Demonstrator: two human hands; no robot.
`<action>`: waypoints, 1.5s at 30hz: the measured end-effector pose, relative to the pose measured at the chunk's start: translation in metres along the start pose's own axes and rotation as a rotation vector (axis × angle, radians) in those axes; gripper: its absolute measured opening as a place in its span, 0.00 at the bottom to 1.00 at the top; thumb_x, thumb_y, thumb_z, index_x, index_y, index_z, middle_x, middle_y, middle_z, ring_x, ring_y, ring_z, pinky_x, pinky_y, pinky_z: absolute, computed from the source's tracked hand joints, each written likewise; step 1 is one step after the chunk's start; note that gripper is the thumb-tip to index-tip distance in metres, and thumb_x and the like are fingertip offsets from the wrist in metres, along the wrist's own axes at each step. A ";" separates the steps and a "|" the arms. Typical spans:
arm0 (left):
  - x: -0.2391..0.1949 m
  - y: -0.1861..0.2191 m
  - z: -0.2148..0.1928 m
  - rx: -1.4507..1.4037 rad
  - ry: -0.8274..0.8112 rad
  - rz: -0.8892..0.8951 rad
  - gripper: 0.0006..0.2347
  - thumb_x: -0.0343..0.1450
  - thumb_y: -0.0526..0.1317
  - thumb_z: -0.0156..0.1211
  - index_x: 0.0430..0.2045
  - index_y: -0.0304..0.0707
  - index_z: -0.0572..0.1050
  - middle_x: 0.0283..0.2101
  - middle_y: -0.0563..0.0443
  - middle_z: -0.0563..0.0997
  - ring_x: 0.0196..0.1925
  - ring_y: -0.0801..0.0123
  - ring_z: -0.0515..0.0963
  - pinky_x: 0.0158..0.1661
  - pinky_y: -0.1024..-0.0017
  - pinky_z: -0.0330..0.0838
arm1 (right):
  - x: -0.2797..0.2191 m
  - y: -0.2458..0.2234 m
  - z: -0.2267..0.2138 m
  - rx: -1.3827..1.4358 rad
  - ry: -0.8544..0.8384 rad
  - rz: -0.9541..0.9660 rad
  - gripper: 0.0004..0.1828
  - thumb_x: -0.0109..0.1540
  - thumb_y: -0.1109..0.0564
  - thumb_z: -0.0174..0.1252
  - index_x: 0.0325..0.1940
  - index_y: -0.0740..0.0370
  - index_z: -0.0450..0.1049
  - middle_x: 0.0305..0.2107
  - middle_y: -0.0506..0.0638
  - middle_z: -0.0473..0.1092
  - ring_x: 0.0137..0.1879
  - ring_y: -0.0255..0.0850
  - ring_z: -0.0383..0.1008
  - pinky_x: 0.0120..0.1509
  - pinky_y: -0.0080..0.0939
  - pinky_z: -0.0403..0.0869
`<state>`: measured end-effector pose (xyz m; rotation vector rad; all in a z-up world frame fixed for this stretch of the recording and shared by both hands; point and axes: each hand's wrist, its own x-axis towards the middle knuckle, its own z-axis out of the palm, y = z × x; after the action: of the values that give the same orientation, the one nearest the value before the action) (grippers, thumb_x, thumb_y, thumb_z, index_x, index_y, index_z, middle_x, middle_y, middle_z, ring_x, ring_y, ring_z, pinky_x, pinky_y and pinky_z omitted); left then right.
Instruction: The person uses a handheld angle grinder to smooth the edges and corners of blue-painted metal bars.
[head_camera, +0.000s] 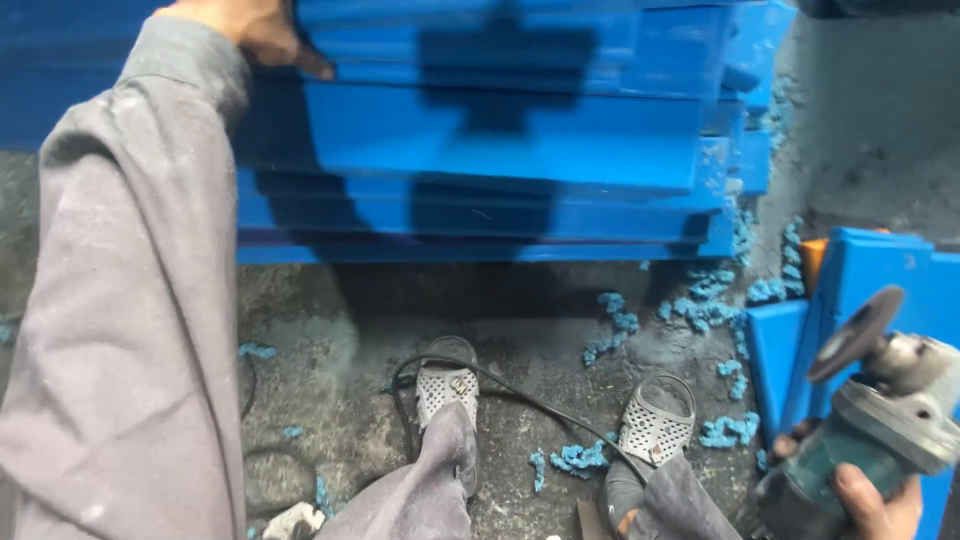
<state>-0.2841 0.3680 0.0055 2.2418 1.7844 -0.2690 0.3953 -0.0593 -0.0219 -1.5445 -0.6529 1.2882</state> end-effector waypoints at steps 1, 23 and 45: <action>0.014 0.002 -0.003 -0.058 -0.071 -0.014 0.31 0.60 0.55 0.77 0.53 0.36 0.79 0.44 0.34 0.84 0.42 0.41 0.84 0.43 0.50 0.78 | -0.002 -0.008 0.017 0.097 0.011 -0.028 0.44 0.59 0.52 0.67 0.71 0.75 0.56 0.45 0.69 0.71 0.49 0.58 0.79 0.51 0.58 0.79; -0.185 0.256 0.144 -0.269 -0.674 0.226 0.50 0.45 0.48 0.76 0.67 0.52 0.59 0.44 0.37 0.76 0.52 0.44 0.75 0.51 0.49 0.62 | -0.064 -0.038 0.022 0.178 0.166 -0.075 0.33 0.62 0.54 0.69 0.63 0.73 0.62 0.43 0.64 0.72 0.44 0.49 0.79 0.51 0.49 0.80; -0.180 0.328 0.200 -0.475 -0.608 0.312 0.35 0.55 0.43 0.69 0.62 0.47 0.69 0.46 0.34 0.83 0.50 0.44 0.82 0.52 0.51 0.71 | -0.073 -0.045 -0.017 -0.273 0.319 -0.122 0.39 0.59 0.51 0.72 0.66 0.67 0.60 0.47 0.59 0.71 0.49 0.46 0.77 0.55 0.45 0.78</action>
<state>-0.0018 0.0692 -0.0998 1.7990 1.0369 -0.3665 0.3979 -0.1112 0.0481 -1.8527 -0.7240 0.8608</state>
